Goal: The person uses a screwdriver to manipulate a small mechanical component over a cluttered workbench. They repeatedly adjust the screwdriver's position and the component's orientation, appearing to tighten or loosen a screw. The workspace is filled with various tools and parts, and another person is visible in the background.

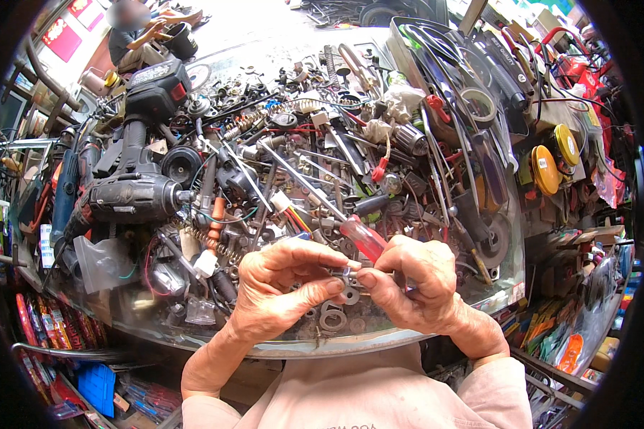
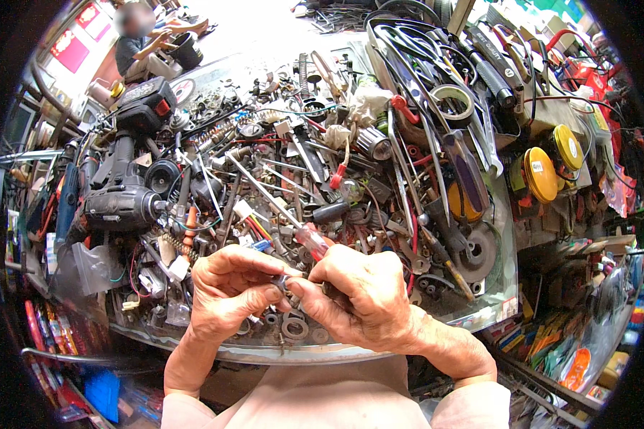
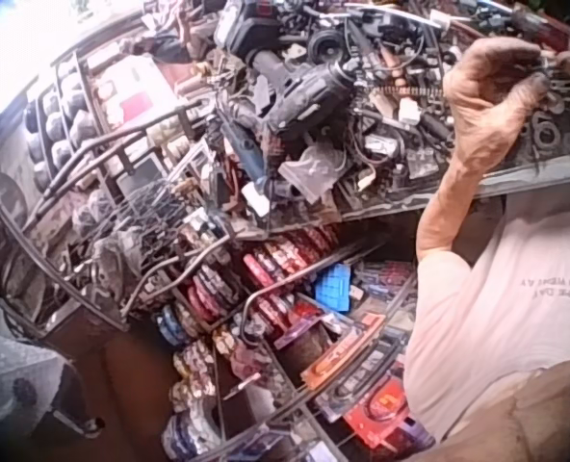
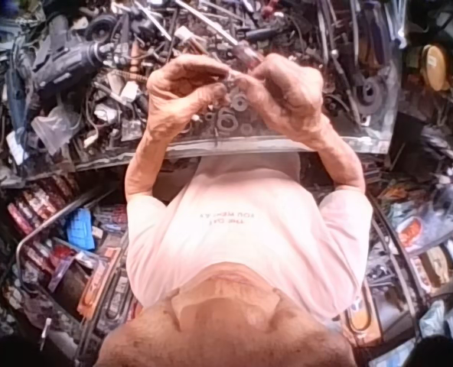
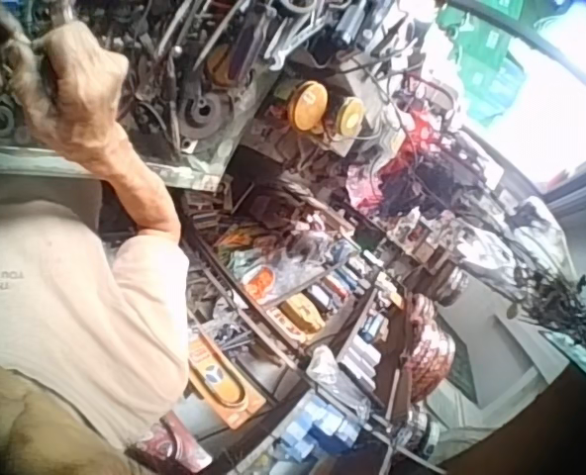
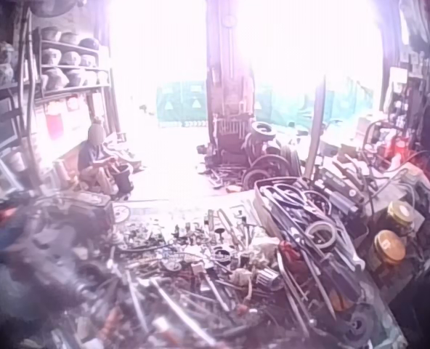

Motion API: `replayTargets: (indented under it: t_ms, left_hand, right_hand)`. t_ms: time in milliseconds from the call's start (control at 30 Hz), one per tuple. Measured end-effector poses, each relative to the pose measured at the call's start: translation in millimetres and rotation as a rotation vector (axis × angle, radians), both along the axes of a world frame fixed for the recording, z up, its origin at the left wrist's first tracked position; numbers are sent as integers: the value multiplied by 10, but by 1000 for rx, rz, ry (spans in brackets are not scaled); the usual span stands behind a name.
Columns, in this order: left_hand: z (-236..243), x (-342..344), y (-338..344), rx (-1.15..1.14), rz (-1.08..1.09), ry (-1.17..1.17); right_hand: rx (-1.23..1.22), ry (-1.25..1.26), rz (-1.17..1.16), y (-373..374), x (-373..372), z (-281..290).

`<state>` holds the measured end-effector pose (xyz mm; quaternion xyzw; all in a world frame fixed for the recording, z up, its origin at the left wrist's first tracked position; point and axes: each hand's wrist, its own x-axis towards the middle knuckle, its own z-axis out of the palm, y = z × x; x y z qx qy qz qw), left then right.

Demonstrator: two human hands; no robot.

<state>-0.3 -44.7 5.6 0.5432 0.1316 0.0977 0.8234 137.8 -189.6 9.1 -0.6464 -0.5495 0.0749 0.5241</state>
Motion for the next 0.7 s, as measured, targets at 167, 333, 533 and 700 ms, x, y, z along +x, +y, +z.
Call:
replayTargets:
  t_ms: [167, 333, 533, 700]
  left_hand:
    - [2, 6, 1, 87, -4, -21]
    - [105, 3, 19, 39, 1, 108]
    - [116, 6, -10, 10, 46, 143]
    - [93, 4, 0, 16, 37, 144]
  right_hand:
    - [-35, -40, 38, -21, 1, -40]
    - [-19, -8, 53, 18, -14, -54]
    - [-17, 35, 36, 23, -39, -49]
    - [-43, 56, 4, 24, -59, -33]
